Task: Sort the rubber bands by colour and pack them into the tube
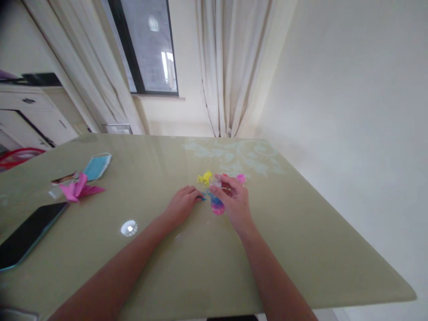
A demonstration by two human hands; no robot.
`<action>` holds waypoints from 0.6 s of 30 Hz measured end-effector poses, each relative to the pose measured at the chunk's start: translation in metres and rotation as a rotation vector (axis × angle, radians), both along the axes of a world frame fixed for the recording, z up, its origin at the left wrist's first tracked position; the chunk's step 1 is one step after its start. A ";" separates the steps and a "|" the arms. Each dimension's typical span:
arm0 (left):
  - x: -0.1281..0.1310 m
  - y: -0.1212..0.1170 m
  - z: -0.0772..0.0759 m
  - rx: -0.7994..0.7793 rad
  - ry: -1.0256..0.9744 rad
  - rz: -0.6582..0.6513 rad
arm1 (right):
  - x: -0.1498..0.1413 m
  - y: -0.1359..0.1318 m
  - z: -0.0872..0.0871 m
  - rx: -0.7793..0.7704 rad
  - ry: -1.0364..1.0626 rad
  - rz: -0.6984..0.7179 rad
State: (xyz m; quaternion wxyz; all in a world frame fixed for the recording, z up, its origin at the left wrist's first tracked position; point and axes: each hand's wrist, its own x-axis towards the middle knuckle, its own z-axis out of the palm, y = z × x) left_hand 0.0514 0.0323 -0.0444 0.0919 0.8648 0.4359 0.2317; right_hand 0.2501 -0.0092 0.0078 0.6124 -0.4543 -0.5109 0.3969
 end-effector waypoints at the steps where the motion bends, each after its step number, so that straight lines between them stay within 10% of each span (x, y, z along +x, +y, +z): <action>1: -0.002 0.001 0.001 -0.011 -0.050 0.017 | 0.000 0.000 0.000 -0.008 0.001 0.007; 18: -0.016 0.006 0.019 -0.419 -0.830 0.138 | -0.005 0.000 -0.012 -0.170 -0.141 0.243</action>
